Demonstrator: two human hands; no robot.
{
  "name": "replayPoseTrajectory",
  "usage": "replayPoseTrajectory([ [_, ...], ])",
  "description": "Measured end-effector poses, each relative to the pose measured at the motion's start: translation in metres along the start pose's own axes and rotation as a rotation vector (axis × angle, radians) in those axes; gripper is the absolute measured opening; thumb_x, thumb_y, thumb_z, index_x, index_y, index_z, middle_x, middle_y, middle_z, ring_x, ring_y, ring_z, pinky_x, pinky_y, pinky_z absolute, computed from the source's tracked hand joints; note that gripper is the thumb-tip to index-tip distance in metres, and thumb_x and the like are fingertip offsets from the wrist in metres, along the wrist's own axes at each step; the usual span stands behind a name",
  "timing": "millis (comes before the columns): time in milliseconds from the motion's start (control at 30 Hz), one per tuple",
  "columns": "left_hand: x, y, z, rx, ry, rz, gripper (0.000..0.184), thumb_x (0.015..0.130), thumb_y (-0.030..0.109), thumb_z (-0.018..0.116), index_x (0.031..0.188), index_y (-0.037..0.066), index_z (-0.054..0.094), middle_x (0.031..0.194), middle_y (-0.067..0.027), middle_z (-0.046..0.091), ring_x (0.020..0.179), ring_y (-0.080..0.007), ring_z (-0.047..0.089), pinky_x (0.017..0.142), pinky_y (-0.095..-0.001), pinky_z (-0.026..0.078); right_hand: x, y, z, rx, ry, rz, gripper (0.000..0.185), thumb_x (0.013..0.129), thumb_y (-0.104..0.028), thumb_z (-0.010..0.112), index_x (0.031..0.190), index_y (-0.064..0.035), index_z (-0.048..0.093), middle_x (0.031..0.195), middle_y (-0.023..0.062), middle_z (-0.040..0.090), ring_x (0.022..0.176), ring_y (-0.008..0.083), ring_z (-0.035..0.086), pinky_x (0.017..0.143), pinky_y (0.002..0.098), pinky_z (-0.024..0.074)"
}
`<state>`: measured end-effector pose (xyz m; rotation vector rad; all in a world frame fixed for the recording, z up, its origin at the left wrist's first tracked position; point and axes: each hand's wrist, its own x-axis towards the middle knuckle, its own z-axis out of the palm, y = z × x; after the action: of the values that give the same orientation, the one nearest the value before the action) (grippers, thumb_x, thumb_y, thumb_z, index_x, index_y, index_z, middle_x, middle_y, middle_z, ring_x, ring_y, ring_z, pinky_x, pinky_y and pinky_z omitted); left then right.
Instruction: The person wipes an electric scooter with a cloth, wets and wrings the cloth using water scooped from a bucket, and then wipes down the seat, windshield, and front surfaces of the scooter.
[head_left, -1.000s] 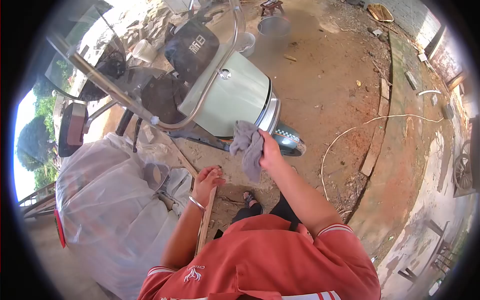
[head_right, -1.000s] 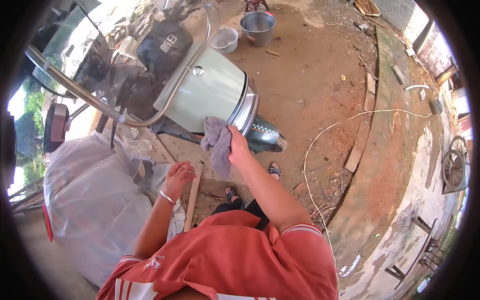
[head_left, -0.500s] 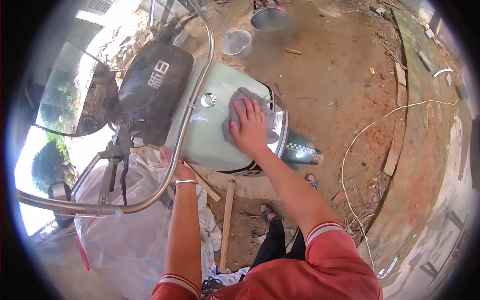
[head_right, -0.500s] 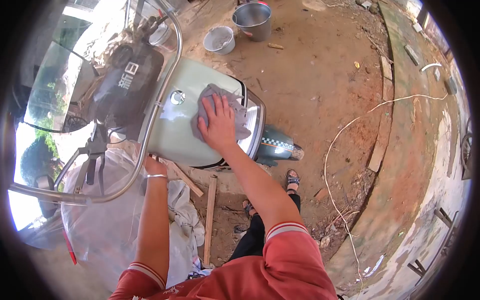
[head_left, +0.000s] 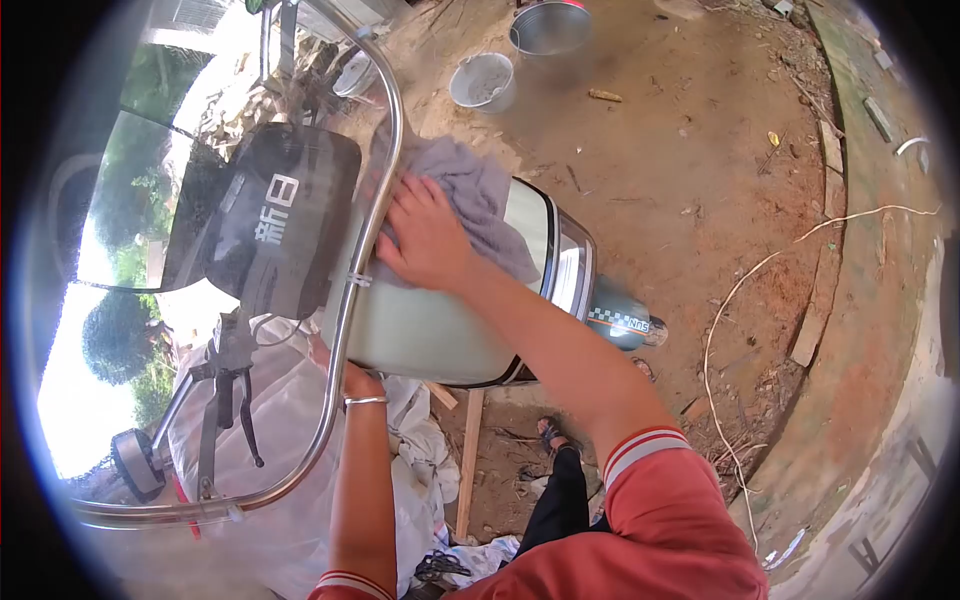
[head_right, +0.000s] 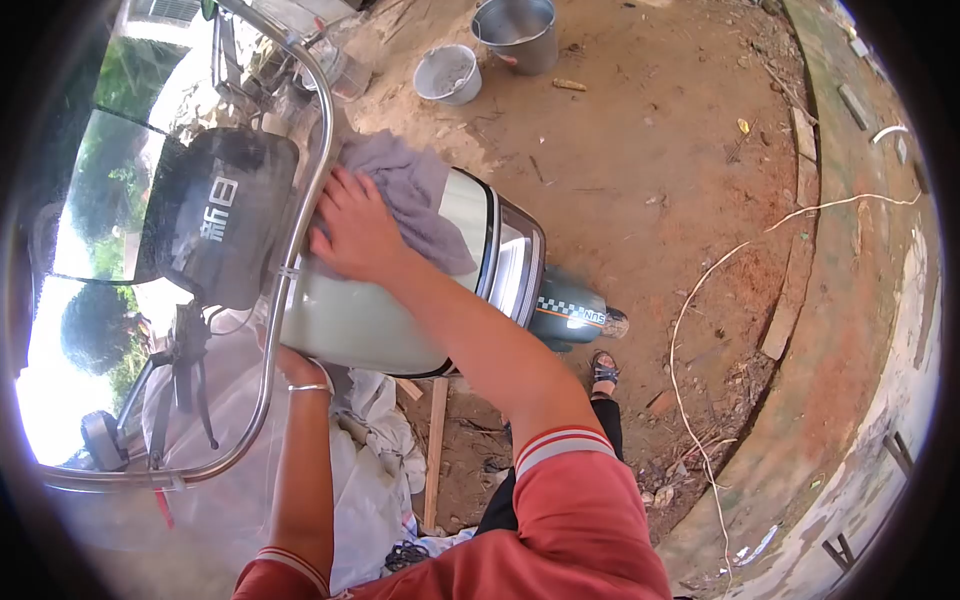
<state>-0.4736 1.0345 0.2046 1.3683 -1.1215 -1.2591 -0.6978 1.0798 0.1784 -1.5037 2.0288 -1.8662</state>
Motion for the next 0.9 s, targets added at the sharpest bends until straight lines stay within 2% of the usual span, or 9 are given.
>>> replayPoseTrajectory([
  [133, -0.011, 0.000, 0.013, -0.143, 0.040, -0.051, 0.042, 0.096, 0.037, 0.038, 0.113, 0.003, 0.058, 0.108, -0.0076, 0.060, 0.097, -0.0199, 0.060, 0.083, -0.0343, 0.051, 0.071, 0.052, 0.007, -0.034, -0.134, 0.278, 0.045, 0.086, -0.036, 0.049, 0.116, -0.0039, 0.058, 0.124, 0.0184, 0.054, 0.120, 0.0336, 0.046, 0.101, 0.0483, 0.0331],
  [200, 0.006, -0.008, -0.004, -0.051, 0.014, -0.002, 0.048, 0.096, 0.044, 0.037, 0.115, 0.004, 0.058, 0.112, -0.0086, 0.059, 0.102, -0.0207, 0.057, 0.088, -0.0350, 0.048, 0.084, 0.064, 0.004, -0.039, -0.266, 0.460, 0.041, 0.087, -0.038, 0.049, 0.110, -0.0055, 0.061, 0.118, 0.0182, 0.058, 0.114, 0.0336, 0.052, 0.097, 0.0467, 0.0375],
  [300, -0.008, -0.002, 0.011, 0.065, 0.025, 0.071, 0.054, 0.096, 0.051, 0.036, 0.116, 0.005, 0.058, 0.115, -0.0077, 0.058, 0.105, -0.0214, 0.056, 0.090, -0.0367, 0.046, 0.066, 0.072, -0.009, 0.110, -0.168, 0.520, 0.037, 0.086, -0.038, 0.050, 0.102, -0.0069, 0.062, 0.104, 0.0177, 0.064, 0.099, 0.0350, 0.060, 0.087, 0.0453, 0.0440],
  [367, -0.007, -0.001, 0.010, 0.010, 0.055, 0.133, 0.034, 0.095, 0.026, 0.040, 0.108, 0.001, 0.059, 0.100, -0.0081, 0.061, 0.087, -0.0215, 0.063, 0.074, -0.0343, 0.054, 0.027, 0.091, -0.003, 0.091, 0.187, 0.325, 0.039, 0.087, -0.040, 0.049, 0.101, -0.0063, 0.063, 0.096, 0.0176, 0.066, 0.093, 0.0363, 0.061, 0.082, 0.0471, 0.0463],
  [500, -0.013, 0.004, 0.018, 0.049, 0.046, 0.140, 0.038, 0.096, 0.029, 0.037, 0.110, 0.000, 0.058, 0.102, -0.0093, 0.061, 0.088, -0.0223, 0.063, 0.076, -0.0343, 0.054, -0.051, 0.148, -0.063, 0.042, -0.054, 0.627, 0.039, 0.090, -0.041, 0.045, 0.096, -0.0068, 0.064, 0.098, 0.0165, 0.066, 0.097, 0.0367, 0.060, 0.084, 0.0479, 0.0453],
  [567, -0.014, 0.005, 0.022, 0.078, 0.056, 0.139, 0.042, 0.096, 0.034, 0.035, 0.111, 0.001, 0.057, 0.104, -0.0088, 0.061, 0.089, -0.0223, 0.063, 0.077, -0.0342, 0.055, -0.082, 0.182, -0.076, 0.107, -0.268, 0.867, 0.047, 0.095, -0.040, 0.034, 0.112, -0.0046, 0.060, 0.119, 0.0178, 0.060, 0.107, 0.0387, 0.055, 0.092, 0.0446, 0.0420],
  [633, -0.013, 0.006, 0.023, 0.081, 0.080, 0.133, 0.058, 0.094, 0.050, 0.031, 0.118, 0.003, 0.056, 0.113, -0.0083, 0.058, 0.102, -0.0228, 0.059, 0.084, -0.0366, 0.052, -0.121, 0.187, -0.086, 0.189, -0.129, 0.948, 0.054, 0.096, -0.042, 0.028, 0.116, -0.0030, 0.058, 0.124, 0.0229, 0.056, 0.112, 0.0408, 0.052, 0.094, 0.0446, 0.0403],
  [733, -0.042, 0.016, 0.052, 0.031, 0.107, 0.125, 0.048, 0.094, 0.041, 0.033, 0.113, 0.004, 0.057, 0.104, -0.0061, 0.060, 0.091, -0.0202, 0.061, 0.074, -0.0338, 0.054, -0.165, 0.186, -0.076, -0.037, 0.051, 0.914, 0.044, 0.090, -0.028, 0.045, 0.129, -0.0087, 0.052, 0.118, 0.0201, 0.059, 0.118, 0.0384, 0.050, 0.103, 0.0437, 0.0356],
  [900, -0.035, 0.014, 0.043, 0.110, 0.042, 0.148, 0.045, 0.093, 0.037, 0.031, 0.109, 0.005, 0.058, 0.100, -0.0042, 0.060, 0.092, -0.0179, 0.059, 0.077, -0.0335, 0.053, -0.247, 0.128, -0.021, -0.033, 0.452, 0.936, 0.048, 0.089, -0.021, 0.050, 0.134, -0.0040, 0.044, 0.127, 0.0152, 0.053, 0.125, 0.0344, 0.042, 0.109, 0.0398, 0.0292],
])
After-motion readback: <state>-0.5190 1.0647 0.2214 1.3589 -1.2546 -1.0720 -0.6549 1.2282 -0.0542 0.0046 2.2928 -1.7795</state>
